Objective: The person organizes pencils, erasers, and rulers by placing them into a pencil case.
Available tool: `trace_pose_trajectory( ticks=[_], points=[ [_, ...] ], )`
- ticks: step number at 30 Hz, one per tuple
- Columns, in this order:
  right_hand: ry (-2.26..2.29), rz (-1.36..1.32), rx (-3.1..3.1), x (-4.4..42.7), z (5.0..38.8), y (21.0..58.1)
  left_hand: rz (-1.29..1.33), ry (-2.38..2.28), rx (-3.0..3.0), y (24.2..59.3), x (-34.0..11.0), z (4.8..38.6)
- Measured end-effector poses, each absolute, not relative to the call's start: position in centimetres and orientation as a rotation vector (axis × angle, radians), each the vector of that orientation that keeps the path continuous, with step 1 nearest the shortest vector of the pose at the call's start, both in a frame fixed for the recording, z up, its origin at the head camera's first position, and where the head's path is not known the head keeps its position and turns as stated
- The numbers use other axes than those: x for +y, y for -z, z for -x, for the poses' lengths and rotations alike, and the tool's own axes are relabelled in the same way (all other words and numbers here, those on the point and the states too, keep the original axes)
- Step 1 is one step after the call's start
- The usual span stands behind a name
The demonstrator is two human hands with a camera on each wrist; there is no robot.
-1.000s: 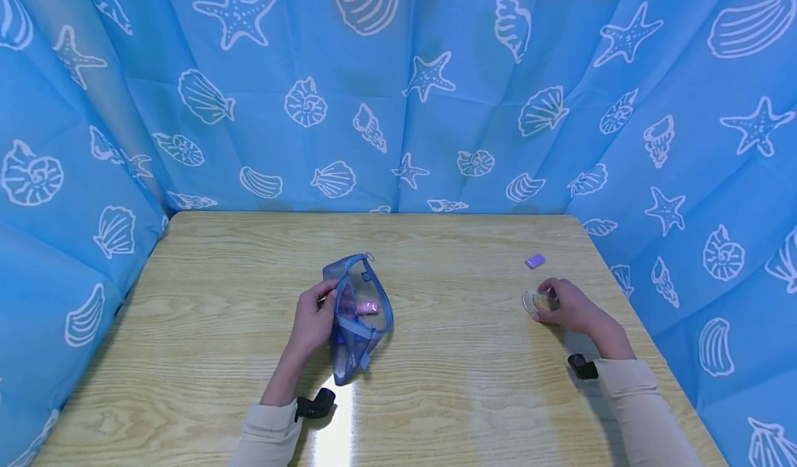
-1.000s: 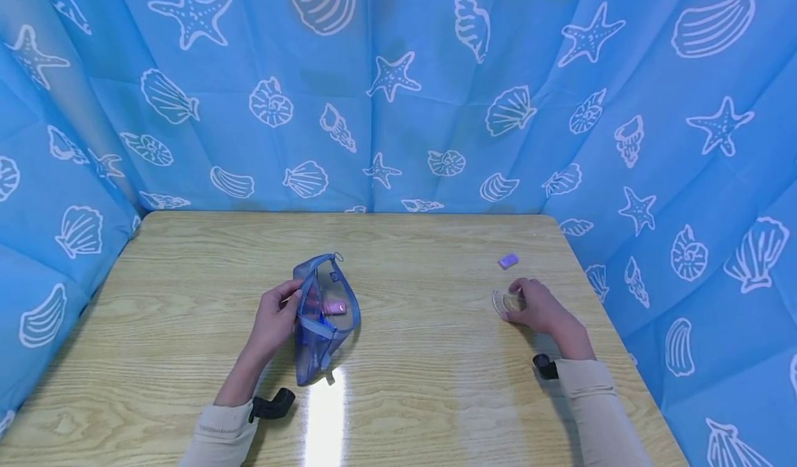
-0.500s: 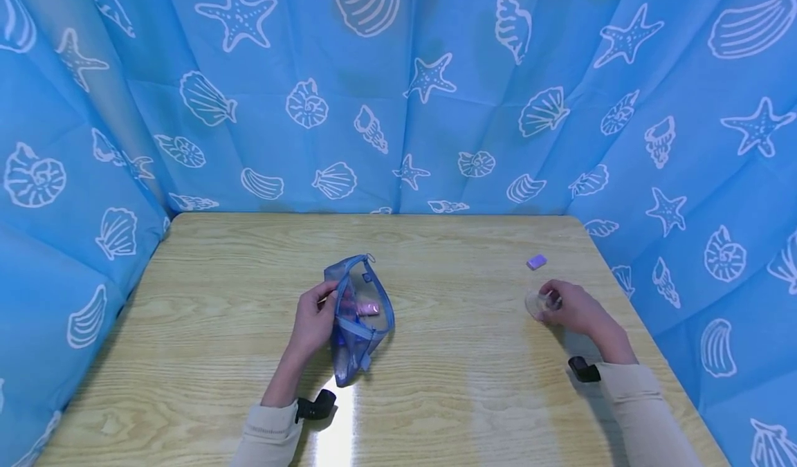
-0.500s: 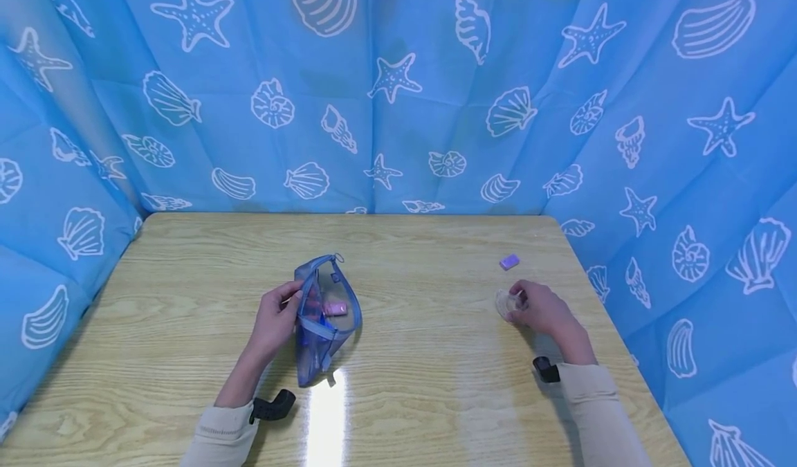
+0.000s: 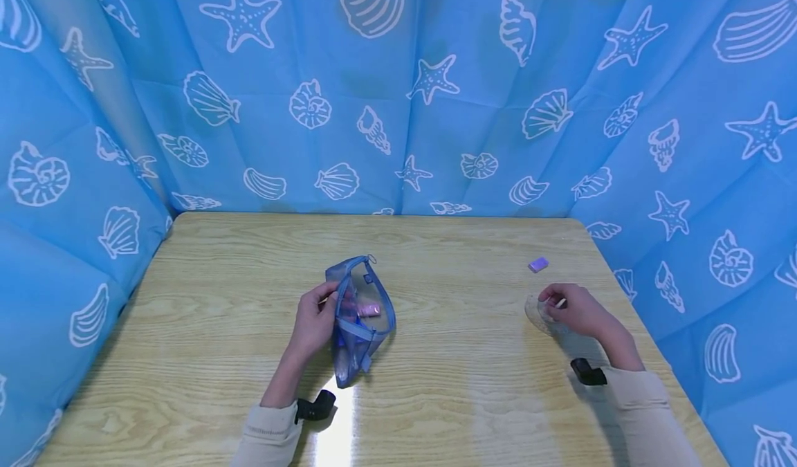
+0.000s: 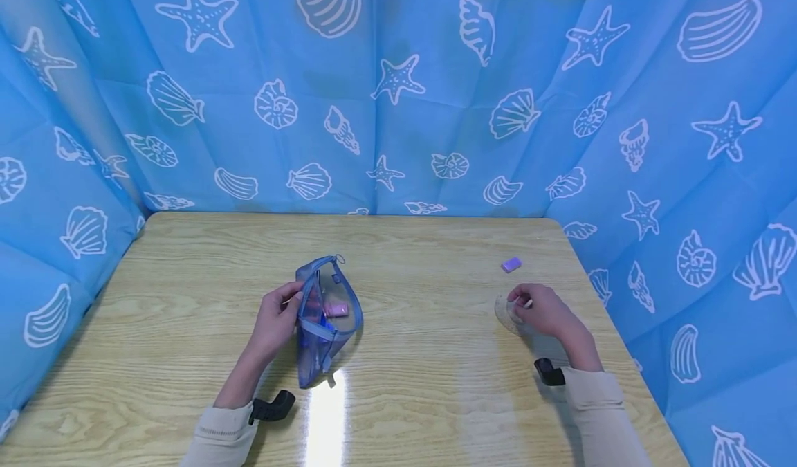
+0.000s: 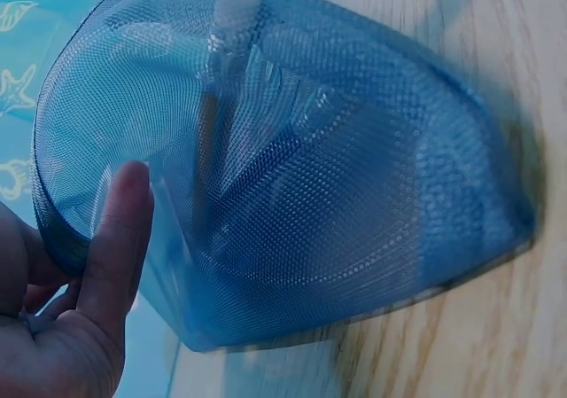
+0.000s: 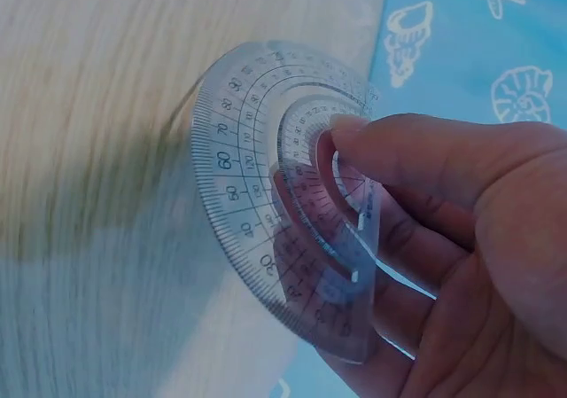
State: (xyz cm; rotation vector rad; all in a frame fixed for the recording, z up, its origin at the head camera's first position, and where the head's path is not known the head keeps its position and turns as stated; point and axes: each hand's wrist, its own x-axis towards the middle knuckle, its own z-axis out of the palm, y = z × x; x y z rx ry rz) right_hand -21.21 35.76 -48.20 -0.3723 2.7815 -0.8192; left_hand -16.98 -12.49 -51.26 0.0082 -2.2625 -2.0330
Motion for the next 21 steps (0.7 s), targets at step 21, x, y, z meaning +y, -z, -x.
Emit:
trace_pose_trajectory(
  ticks=[21],
  points=[
    [0.951,0.351,2.805,31.5,20.2,47.1,0.048,2.026,-2.266,51.6,-12.6,17.0]
  ],
)
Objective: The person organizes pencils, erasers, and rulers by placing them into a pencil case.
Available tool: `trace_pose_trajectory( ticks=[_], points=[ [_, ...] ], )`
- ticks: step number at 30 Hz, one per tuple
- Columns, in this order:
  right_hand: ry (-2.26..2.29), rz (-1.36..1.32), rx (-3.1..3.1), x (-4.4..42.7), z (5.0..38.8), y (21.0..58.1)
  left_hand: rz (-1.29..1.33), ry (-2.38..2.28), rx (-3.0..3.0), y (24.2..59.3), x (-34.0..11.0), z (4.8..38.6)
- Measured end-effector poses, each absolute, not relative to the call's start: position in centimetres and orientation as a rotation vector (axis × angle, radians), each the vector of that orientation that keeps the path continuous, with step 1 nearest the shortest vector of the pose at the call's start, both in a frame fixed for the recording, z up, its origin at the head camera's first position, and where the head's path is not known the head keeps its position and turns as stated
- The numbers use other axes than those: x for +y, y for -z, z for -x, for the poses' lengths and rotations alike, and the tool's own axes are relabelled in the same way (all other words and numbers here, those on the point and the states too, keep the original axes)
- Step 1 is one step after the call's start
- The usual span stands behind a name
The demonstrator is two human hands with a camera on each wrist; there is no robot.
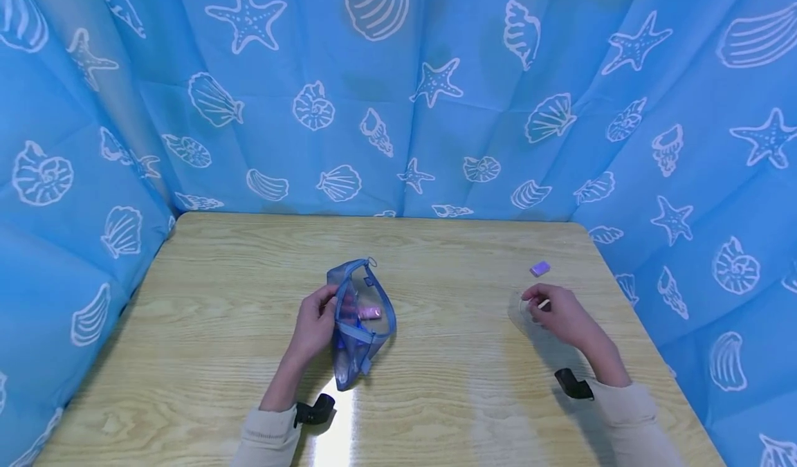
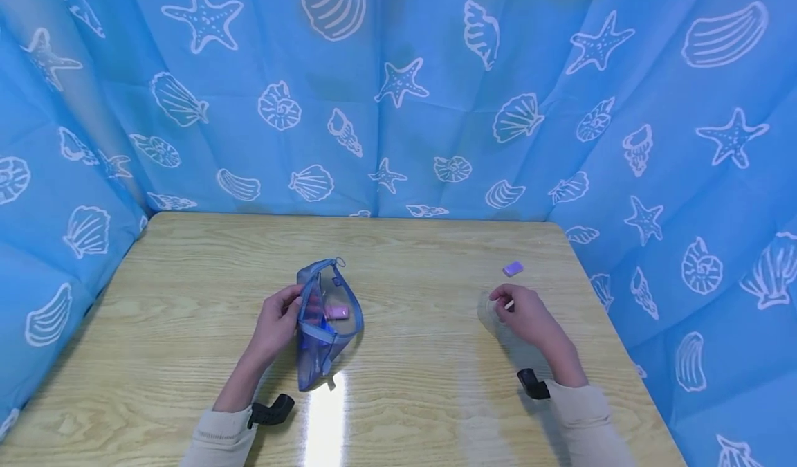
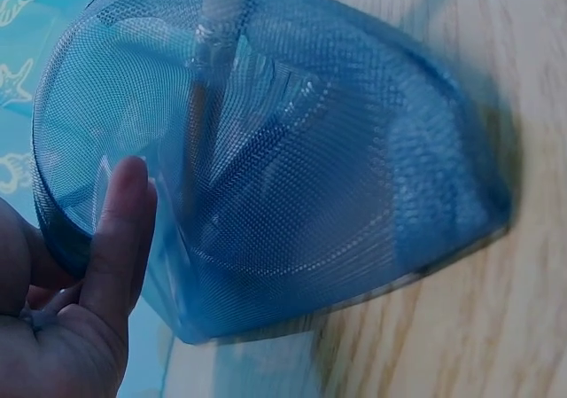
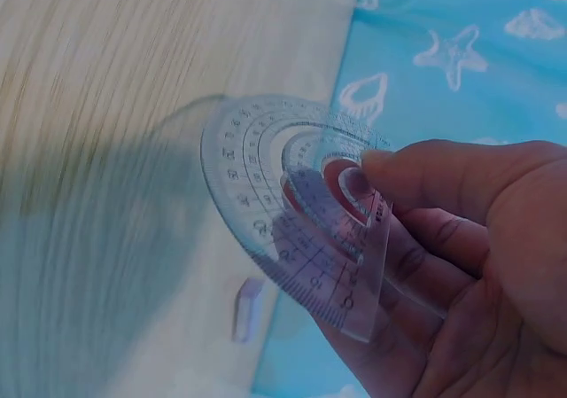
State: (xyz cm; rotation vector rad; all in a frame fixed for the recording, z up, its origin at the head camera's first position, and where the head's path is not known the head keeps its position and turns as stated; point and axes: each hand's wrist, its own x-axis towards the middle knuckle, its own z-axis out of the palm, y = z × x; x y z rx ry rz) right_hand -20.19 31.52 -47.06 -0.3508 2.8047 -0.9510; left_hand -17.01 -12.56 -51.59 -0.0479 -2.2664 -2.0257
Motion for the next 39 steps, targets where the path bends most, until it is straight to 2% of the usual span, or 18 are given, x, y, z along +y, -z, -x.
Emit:
trace_pose_trajectory(
  ticks=[8,39],
  points=[
    [0.879,0.434,2.832,27.7,19.7,46.4,0.046,2.064,-2.247,51.9,-12.8,17.0],
    [1.504,0.472,2.604,18.1,19.7,49.0,0.008,2.139,-2.209,51.3,-12.7,17.1]
  ],
)
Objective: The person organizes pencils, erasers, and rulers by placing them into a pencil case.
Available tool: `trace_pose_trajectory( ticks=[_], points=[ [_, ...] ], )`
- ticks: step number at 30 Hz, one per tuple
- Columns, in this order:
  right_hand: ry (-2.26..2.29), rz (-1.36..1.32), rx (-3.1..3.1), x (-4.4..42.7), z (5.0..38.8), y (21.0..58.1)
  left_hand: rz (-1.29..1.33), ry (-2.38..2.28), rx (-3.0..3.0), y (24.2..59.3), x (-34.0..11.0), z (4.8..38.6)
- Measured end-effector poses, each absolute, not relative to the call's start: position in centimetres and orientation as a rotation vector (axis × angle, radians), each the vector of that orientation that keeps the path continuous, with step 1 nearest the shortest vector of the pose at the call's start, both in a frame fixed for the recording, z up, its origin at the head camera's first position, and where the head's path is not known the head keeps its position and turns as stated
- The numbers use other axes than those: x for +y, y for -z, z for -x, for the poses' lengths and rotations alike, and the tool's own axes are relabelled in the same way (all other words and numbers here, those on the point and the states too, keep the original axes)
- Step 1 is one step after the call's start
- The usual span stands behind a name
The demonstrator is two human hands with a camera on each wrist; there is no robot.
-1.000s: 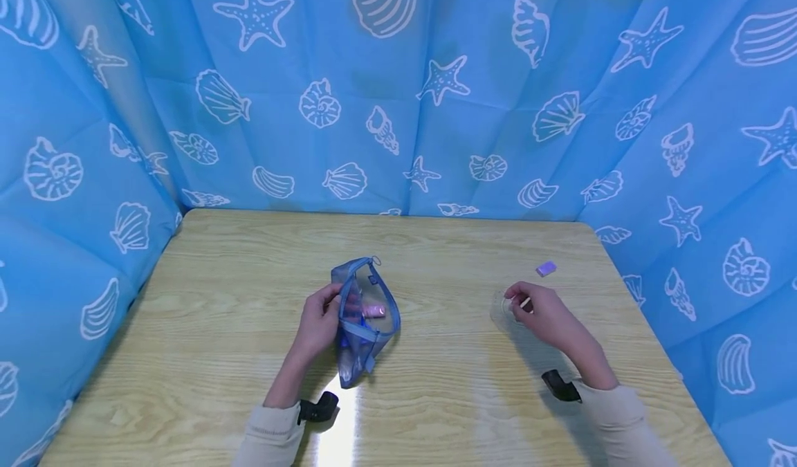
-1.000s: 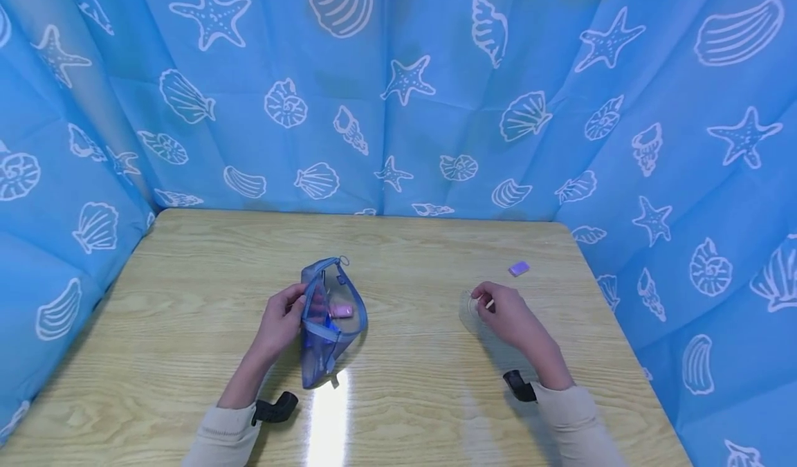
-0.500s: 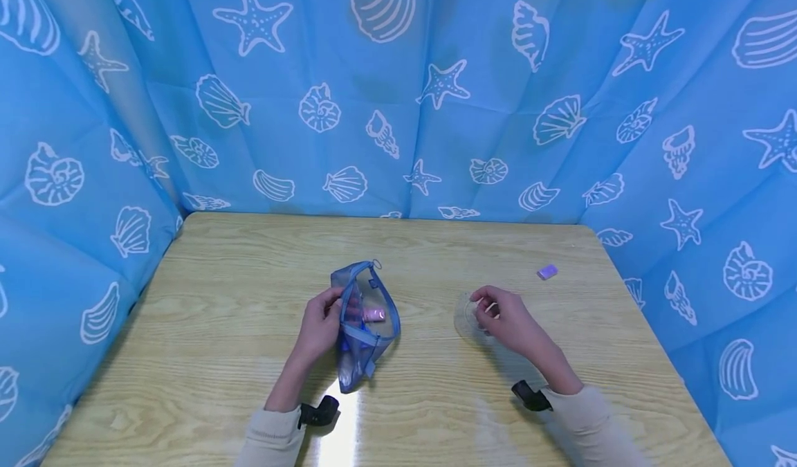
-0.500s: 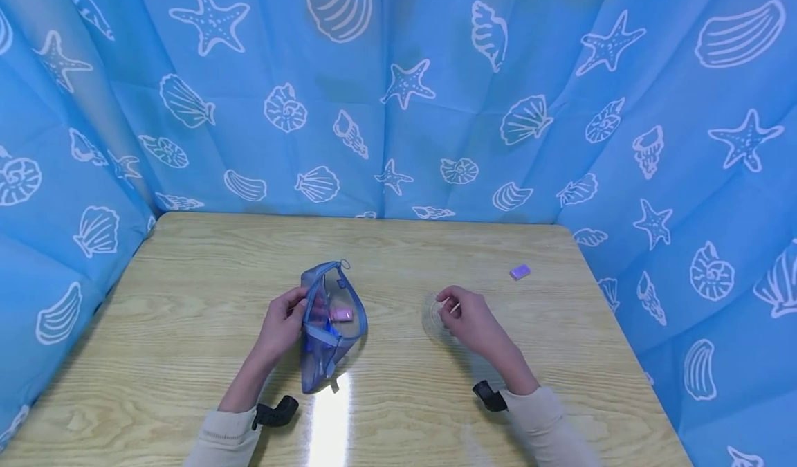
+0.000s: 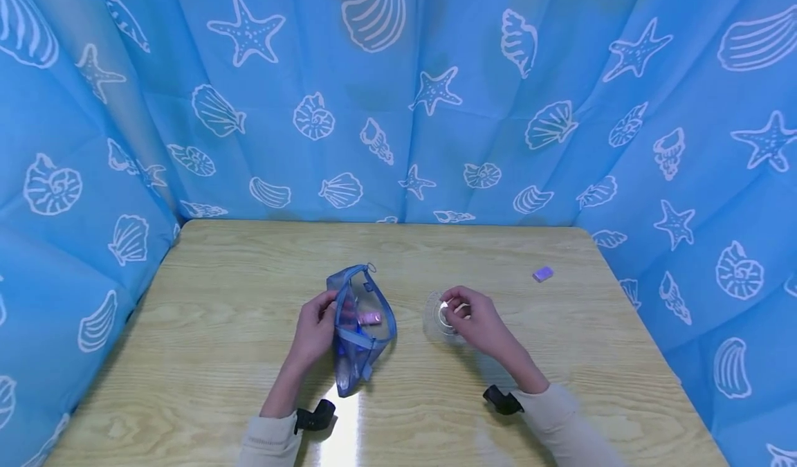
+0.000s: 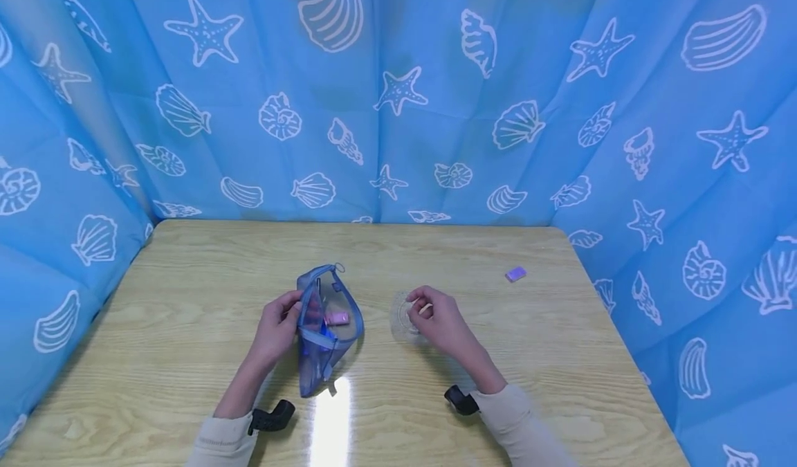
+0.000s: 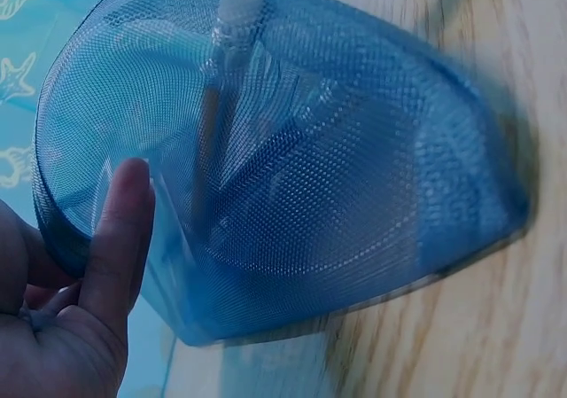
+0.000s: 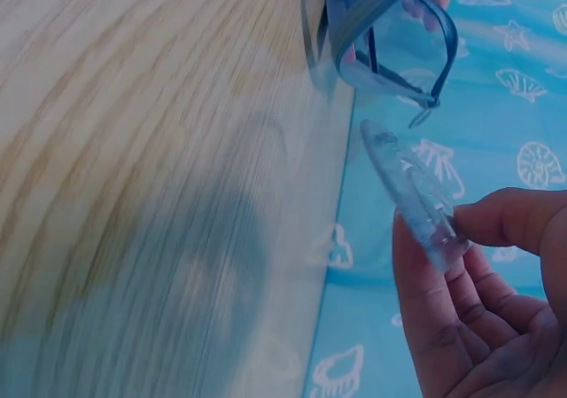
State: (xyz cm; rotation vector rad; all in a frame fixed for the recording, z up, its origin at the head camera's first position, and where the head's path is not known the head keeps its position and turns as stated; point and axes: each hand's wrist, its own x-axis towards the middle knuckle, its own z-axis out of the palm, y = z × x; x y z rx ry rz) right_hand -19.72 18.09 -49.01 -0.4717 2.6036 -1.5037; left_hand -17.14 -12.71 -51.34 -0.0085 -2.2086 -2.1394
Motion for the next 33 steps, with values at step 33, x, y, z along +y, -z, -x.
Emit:
trace_pose_trajectory(
  ticks=[33],
  points=[
    [1.759,0.379,2.395,9.5,19.8,47.6,-0.054,1.944,-2.311,51.2,-12.7,16.7]
  ],
)
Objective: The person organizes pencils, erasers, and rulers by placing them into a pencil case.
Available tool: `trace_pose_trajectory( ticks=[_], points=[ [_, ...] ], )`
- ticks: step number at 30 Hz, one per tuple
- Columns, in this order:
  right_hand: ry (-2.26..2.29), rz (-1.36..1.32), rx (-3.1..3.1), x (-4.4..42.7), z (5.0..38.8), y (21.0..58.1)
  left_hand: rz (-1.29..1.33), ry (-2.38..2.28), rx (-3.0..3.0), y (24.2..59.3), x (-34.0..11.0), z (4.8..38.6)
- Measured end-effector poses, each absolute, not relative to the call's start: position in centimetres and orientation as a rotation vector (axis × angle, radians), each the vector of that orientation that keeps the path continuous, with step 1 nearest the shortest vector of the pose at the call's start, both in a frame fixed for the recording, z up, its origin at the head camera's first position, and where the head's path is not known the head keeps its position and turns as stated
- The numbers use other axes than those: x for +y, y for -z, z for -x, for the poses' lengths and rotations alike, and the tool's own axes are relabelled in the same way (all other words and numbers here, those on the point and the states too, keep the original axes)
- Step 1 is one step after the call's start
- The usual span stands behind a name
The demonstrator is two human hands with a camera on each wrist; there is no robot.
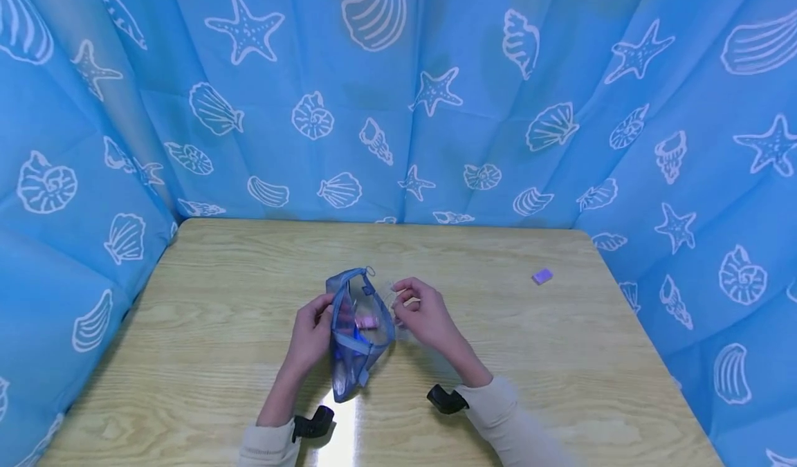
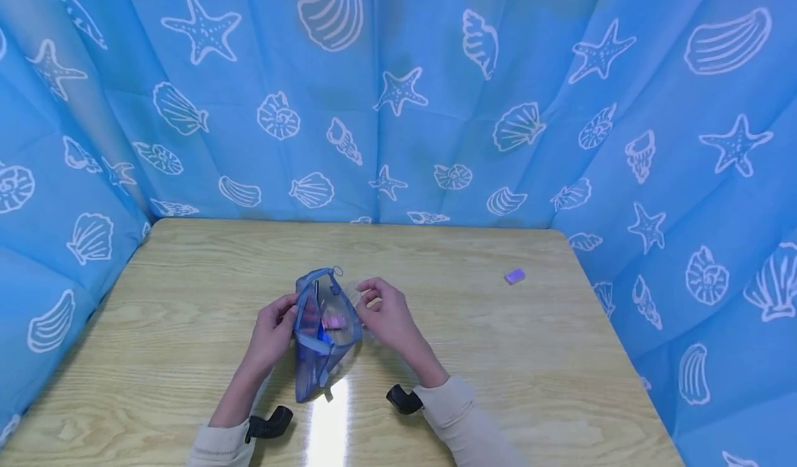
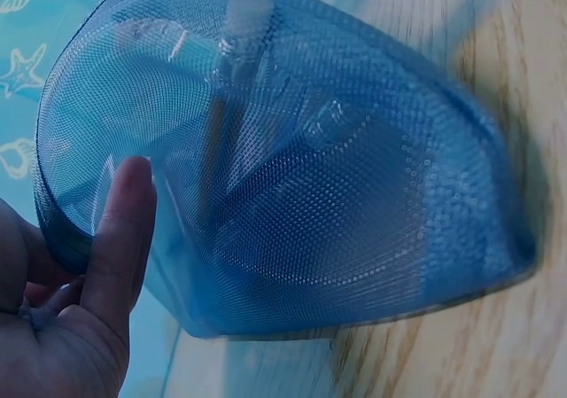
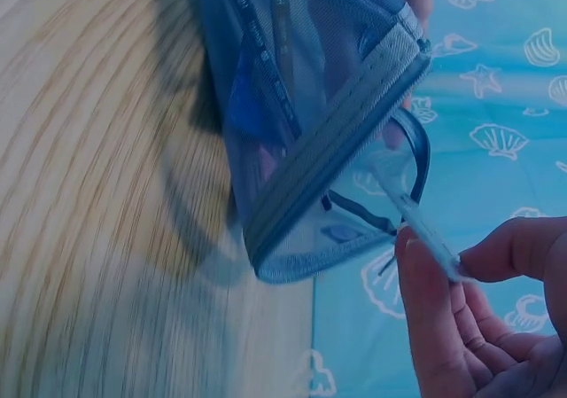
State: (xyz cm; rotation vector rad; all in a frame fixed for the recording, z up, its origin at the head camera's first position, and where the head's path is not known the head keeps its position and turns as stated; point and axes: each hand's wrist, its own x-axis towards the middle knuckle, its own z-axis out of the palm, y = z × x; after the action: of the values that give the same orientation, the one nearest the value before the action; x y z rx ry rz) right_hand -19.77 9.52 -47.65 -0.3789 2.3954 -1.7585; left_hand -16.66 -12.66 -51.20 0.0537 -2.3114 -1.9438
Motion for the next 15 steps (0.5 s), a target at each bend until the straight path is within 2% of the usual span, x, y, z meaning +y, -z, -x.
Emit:
trace_pose_trajectory(
  ticks=[15],
  points=[
    [1.691,0.421,2.440,7.2,19.7,48.0,0.004,2.061,-2.245,51.0,-12.7,16.3]
  ],
)
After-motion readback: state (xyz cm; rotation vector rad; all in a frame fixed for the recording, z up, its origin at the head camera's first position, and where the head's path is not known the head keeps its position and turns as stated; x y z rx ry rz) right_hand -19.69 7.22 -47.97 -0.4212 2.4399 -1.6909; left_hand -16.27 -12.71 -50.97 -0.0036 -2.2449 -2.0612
